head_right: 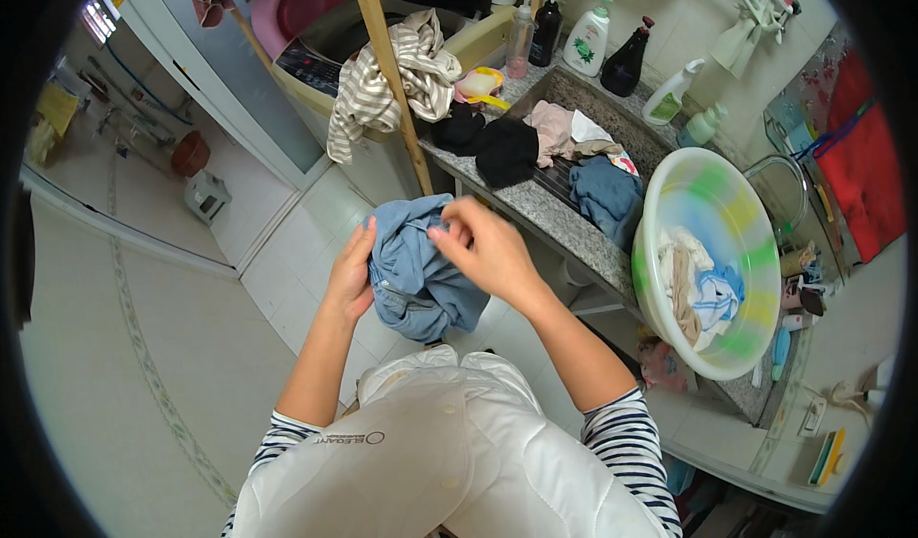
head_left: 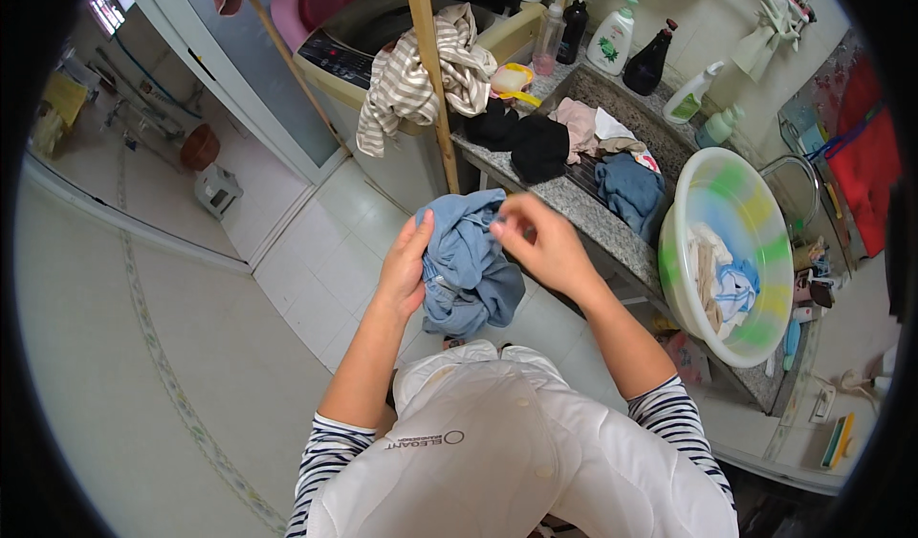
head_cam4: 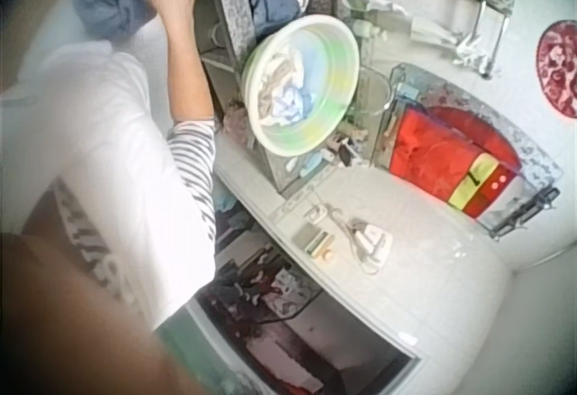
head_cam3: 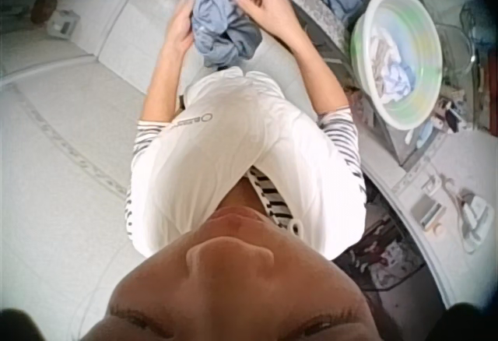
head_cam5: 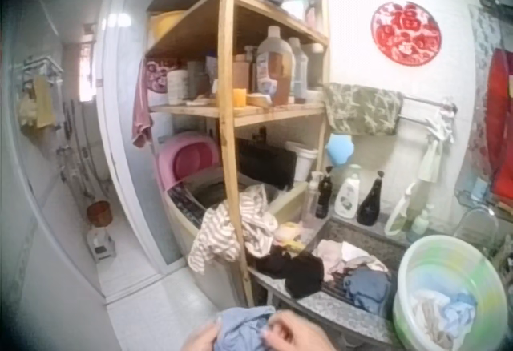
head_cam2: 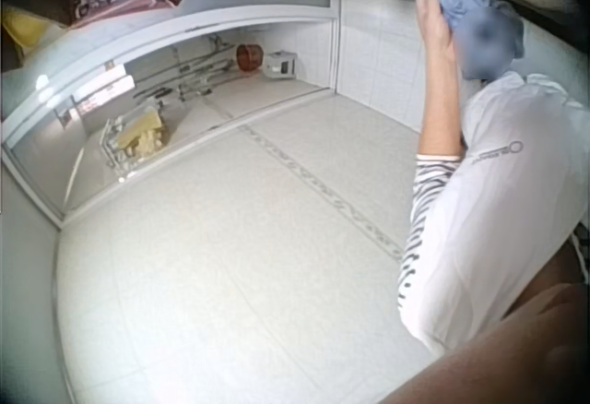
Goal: The person hand washes several small garments in a basin of soapy water, repeatedly submerging, rubbing, and wringing them. The person then removes a blue garment, wrings it out, and places it on the counter.
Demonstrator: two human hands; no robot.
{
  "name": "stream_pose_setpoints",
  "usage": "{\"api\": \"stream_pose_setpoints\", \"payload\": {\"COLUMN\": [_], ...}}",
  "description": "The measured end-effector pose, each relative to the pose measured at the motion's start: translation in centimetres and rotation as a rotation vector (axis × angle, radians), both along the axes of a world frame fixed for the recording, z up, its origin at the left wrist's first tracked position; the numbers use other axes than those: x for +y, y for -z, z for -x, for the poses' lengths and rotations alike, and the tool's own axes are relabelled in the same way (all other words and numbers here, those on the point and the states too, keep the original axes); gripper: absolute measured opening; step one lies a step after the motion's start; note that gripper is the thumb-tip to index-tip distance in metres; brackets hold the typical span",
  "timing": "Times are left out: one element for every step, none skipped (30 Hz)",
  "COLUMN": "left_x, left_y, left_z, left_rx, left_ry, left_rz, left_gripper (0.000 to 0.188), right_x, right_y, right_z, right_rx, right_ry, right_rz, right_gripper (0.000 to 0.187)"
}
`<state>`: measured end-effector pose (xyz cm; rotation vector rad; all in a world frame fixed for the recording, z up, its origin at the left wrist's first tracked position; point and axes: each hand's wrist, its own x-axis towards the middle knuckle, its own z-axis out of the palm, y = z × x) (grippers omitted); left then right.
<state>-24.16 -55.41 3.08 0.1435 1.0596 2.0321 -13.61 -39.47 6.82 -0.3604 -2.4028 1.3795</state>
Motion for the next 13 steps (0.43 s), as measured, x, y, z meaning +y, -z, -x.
{"api": "stream_pose_setpoints", "payload": {"left_x": [0.0,-0.1,-0.1,-0.1,-0.2,-0.3,-0.6,-0.8,-1.2,-1.5,-2.0,-2.6,-3.3], "left_y": [-0.2,-0.2,0.1,0.7,1.2,1.3,1.4,1.4,1.7,2.0,2.3,2.5,2.7], "left_z": [-0.1,-0.1,-0.1,0.0,0.1,0.3,0.5,0.8,1.1,1.4,1.8,2.4,3.1], "left_rx": [0.042,0.085,0.102,0.120,0.138,0.091,0.044,-0.004,-0.029,-0.053,-0.078,-0.103,-0.128], "left_ry": [0.043,0.085,0.104,0.122,0.138,0.071,0.004,-0.065,-0.094,-0.124,-0.155,-0.146,-0.138], "left_rz": [0.017,0.034,0.038,0.043,0.047,0.060,0.073,0.086,0.083,0.081,0.078,0.037,-0.003], "left_gripper": [0.037,0.037,0.037,0.037,0.038,0.038,0.039,0.039,0.041,0.044,0.046,0.044,0.043], "right_x": [-0.1,-0.1,0.0,0.1,0.2,0.2,0.3,0.4,0.5,0.7,0.8,1.1,1.0], "right_y": [-0.4,-0.6,0.1,1.0,1.4,1.3,1.2,1.1,1.3,1.4,1.4,1.4,1.4], "right_z": [0.6,0.9,0.9,1.1,1.3,1.3,1.1,1.0,0.9,0.7,0.4,0.1,0.2], "right_rx": [0.118,0.236,0.150,0.065,-0.076,-0.042,-0.007,0.027,0.110,0.069,0.028,-0.012,-0.012], "right_ry": [0.042,0.084,-0.011,-0.107,-0.177,-0.138,-0.102,-0.067,-0.029,-0.046,-0.065,-0.082,-0.088], "right_rz": [-0.153,-0.306,-0.348,-0.388,-0.244,-0.220,-0.195,-0.170,-0.215,-0.147,-0.080,-0.013,-0.013], "right_gripper": [0.024,0.023,0.023,0.023,0.018,0.016,0.013,0.011,0.013,0.014,0.016,0.018,0.018]}}
